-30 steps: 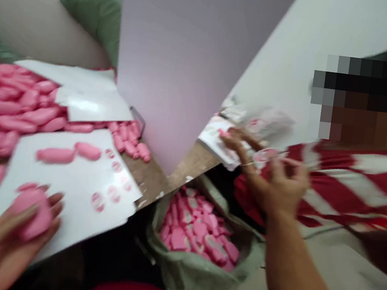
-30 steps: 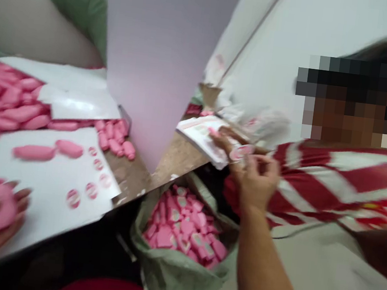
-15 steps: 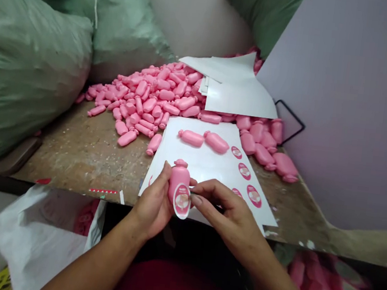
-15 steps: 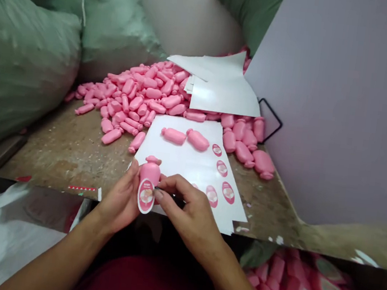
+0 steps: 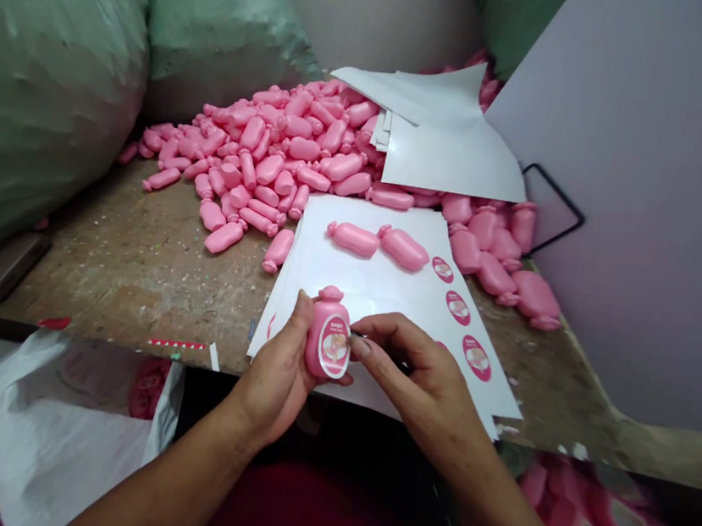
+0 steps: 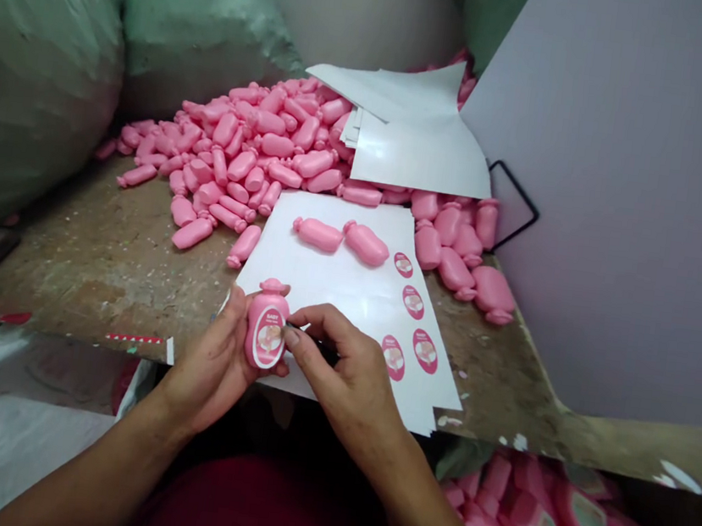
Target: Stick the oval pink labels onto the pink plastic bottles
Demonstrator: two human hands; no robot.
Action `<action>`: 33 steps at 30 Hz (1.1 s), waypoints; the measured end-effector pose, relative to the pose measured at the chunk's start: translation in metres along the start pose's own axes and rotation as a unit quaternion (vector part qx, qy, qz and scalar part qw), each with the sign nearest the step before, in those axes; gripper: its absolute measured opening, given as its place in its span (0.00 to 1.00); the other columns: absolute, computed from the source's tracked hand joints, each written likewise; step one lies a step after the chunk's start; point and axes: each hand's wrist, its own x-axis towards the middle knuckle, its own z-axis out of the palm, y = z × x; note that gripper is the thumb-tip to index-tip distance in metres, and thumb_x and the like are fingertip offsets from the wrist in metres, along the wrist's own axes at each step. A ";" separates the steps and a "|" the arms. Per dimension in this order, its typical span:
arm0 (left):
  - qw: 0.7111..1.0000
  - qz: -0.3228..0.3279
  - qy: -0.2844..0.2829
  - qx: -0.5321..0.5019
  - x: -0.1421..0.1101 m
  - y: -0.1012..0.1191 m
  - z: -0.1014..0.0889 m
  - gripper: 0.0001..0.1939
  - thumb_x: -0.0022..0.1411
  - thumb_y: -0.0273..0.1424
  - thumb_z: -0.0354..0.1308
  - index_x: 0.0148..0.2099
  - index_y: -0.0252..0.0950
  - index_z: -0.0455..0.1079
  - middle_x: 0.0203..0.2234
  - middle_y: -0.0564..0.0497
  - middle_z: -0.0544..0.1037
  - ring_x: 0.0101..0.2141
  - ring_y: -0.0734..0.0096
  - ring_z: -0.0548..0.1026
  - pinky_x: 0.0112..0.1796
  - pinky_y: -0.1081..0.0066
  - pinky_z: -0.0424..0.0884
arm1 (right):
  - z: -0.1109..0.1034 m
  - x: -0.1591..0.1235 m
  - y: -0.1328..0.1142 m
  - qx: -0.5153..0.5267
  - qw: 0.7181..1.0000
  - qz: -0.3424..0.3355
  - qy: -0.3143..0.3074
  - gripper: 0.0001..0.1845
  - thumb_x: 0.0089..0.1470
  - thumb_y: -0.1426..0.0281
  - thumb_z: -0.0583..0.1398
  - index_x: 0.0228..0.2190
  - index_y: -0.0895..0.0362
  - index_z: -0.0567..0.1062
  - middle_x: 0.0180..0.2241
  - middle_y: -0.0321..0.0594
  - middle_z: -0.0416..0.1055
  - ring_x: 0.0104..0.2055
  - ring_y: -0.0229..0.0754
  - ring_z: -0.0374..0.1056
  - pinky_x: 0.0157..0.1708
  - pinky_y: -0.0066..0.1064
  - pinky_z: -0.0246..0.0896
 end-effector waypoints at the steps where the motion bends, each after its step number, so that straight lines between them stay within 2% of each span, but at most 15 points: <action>1: 1.000 0.000 0.001 -0.002 0.000 0.000 0.000 0.23 0.69 0.47 0.49 0.56 0.37 0.69 0.41 0.46 0.76 0.34 0.70 0.76 0.31 0.74 0.74 | 0.000 0.000 0.001 0.002 1.000 0.003 0.000 0.07 0.55 0.64 0.63 0.32 0.54 0.77 0.25 0.34 0.75 0.28 0.39 0.71 0.29 0.29 0.66; 8: 1.000 0.010 -0.007 -0.004 0.001 0.000 0.001 0.22 0.70 0.46 0.49 0.56 0.37 0.69 0.39 0.47 0.77 0.33 0.73 0.75 0.33 0.74 0.74 | 0.002 0.002 0.002 0.020 1.000 0.023 0.005 0.08 0.55 0.62 0.63 0.31 0.54 0.75 0.24 0.33 0.74 0.26 0.38 0.70 0.27 0.29 0.64; 14: 0.999 -0.002 -0.038 -0.018 0.001 0.002 0.002 0.22 0.71 0.47 0.46 0.52 0.36 0.70 0.33 0.50 0.75 0.30 0.74 0.74 0.30 0.76 0.72 | 0.001 0.001 0.000 0.027 0.999 0.029 0.005 0.08 0.55 0.62 0.63 0.32 0.54 0.75 0.24 0.33 0.74 0.27 0.39 0.70 0.28 0.29 0.64; 21: 1.000 0.004 -0.018 -0.006 0.001 0.001 0.005 0.24 0.69 0.48 0.49 0.56 0.35 0.69 0.35 0.49 0.76 0.29 0.75 0.72 0.28 0.76 0.71 | 0.001 0.000 0.005 0.042 0.999 0.033 -0.002 0.08 0.55 0.63 0.63 0.32 0.54 0.75 0.25 0.33 0.74 0.27 0.38 0.70 0.28 0.29 0.64; 28: 1.000 0.018 -0.017 0.003 0.001 0.000 0.005 0.23 0.71 0.46 0.46 0.56 0.36 0.69 0.37 0.48 0.75 0.29 0.76 0.71 0.30 0.76 0.72 | 0.000 -0.001 0.005 0.055 0.998 0.037 0.001 0.07 0.56 0.63 0.63 0.32 0.54 0.75 0.27 0.33 0.74 0.29 0.37 0.70 0.31 0.28 0.65; 33: 1.000 0.006 -0.009 -0.020 0.001 0.001 0.008 0.23 0.72 0.45 0.44 0.55 0.36 0.69 0.38 0.48 0.74 0.30 0.76 0.71 0.27 0.77 0.71 | 0.001 -0.001 0.004 0.071 0.997 0.034 0.002 0.07 0.56 0.64 0.64 0.32 0.54 0.75 0.27 0.33 0.74 0.29 0.37 0.70 0.31 0.27 0.65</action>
